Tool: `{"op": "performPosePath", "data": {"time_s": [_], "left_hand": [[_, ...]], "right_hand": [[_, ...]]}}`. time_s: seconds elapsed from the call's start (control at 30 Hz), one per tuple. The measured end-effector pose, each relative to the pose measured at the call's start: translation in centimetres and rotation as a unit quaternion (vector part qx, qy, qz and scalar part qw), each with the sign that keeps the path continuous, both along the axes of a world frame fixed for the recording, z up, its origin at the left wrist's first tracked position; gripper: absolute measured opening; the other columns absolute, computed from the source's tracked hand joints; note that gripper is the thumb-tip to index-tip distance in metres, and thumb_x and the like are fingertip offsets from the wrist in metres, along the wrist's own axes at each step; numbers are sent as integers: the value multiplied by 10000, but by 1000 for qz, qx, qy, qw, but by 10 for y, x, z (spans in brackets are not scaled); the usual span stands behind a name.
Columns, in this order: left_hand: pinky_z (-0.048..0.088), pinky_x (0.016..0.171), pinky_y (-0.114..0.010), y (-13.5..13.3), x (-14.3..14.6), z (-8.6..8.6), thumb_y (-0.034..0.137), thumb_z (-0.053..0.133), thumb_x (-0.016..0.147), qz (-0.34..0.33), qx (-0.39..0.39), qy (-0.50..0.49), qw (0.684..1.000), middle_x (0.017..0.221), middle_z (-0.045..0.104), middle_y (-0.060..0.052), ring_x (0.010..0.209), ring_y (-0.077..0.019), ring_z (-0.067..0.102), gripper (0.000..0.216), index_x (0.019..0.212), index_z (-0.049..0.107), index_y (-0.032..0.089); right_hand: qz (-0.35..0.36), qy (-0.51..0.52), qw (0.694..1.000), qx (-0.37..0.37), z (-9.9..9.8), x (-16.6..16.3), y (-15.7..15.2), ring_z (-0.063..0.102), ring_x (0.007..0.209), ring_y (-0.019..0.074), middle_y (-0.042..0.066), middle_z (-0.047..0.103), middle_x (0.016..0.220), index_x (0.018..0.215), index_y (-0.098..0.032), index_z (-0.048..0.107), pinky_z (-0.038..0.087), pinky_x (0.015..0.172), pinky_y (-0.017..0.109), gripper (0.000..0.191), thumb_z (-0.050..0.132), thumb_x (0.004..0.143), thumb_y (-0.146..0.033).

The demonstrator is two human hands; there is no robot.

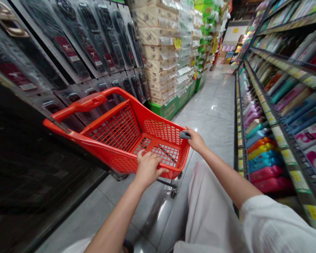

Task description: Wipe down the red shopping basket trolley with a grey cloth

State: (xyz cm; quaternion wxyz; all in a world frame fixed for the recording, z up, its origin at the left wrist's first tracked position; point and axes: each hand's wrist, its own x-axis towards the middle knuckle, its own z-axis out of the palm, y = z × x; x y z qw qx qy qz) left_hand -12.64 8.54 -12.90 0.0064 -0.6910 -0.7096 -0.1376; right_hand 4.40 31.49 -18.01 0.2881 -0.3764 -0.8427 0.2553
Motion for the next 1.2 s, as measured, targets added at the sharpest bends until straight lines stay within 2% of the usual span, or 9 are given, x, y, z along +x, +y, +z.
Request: {"op": "performPosePath", "data": {"time_s": [0.07, 0.17, 0.3, 0.37, 0.57, 0.73, 0.87, 1.07, 1.2], "left_hand": [[242, 981, -532, 3, -1, -3, 553, 610, 815, 3, 13, 5, 1000, 773, 680, -54, 849, -244, 552, 392, 648, 618, 198], [254, 945, -507, 8, -3, -5, 585, 602, 802, 7, 29, 7, 1000, 780, 687, -62, 844, -244, 549, 408, 663, 626, 203], [272, 876, -461, 5, -8, -3, 624, 588, 794, 8, 12, 31, 999, 778, 688, -58, 823, -231, 547, 446, 669, 621, 197], [270, 861, -445, -1, -9, -1, 632, 585, 793, 4, 1, 43, 999, 776, 683, -49, 815, -222, 547, 456, 676, 618, 192], [263, 876, -419, -21, -4, 6, 637, 587, 793, -11, -25, 47, 999, 760, 662, -25, 813, -199, 546, 455, 699, 621, 192], [270, 840, -407, -11, 1, 9, 671, 573, 782, 46, -46, 55, 996, 799, 686, -45, 822, -208, 552, 488, 703, 632, 193], [267, 844, -405, -1, -3, 8, 696, 556, 780, 58, -48, 54, 996, 808, 691, -45, 810, -195, 542, 523, 689, 628, 186], [255, 862, -408, -8, -3, 11, 705, 560, 765, 51, -55, 59, 995, 766, 666, -27, 809, -186, 539, 529, 682, 621, 186], [249, 885, -412, -18, 5, 11, 693, 560, 769, 24, -56, 58, 996, 743, 643, -10, 791, -176, 536, 519, 662, 605, 187]], "right_hand": [[-24, 27, 999, -9, 0, -5, -5, 417, 1401, 188, 89, 564, 1410, 1164, -161, 664, 334, 1164, 381, 613, 416, 642, 44], [-53, 47, 997, -12, -8, -7, -36, 366, 1432, 211, 116, 495, 1469, 1138, -143, 678, 270, 1196, 410, 573, 435, 647, 26], [-9, 60, 998, -6, -26, 4, -90, 308, 1459, 231, 96, 353, 1563, 1254, -178, 625, 235, 1212, 427, 615, 484, 676, -24], [3, 60, 998, -11, -29, 8, -98, 311, 1457, 235, 90, 340, 1570, 1284, -189, 607, 269, 1201, 419, 614, 488, 700, -40], [-50, 59, 996, -32, -10, -4, -37, 351, 1437, 255, 84, 429, 1521, 1157, -184, 673, 328, 1164, 454, 572, 453, 670, 20], [19, 122, 992, -20, -10, -12, 0, 455, 1374, 194, 81, 568, 1408, 1094, -186, 689, 338, 1160, 414, 575, 442, 627, 40], [3, 168, 985, -46, -22, -10, -18, 480, 1354, 184, 75, 551, 1425, 1113, -204, 683, 374, 1138, 395, 534, 461, 671, -4], [46, 137, 989, -10, -32, 5, -73, 288, 1468, 257, 72, 442, 1514, 1204, -217, 650, 231, 1208, 500, 531, 504, 723, -46], [14, 100, 994, -37, -20, 12, -54, 270, 1471, 284, 55, 448, 1513, 1192, -203, 653, 292, 1186, 488, 552, 467, 707, -17]]}}
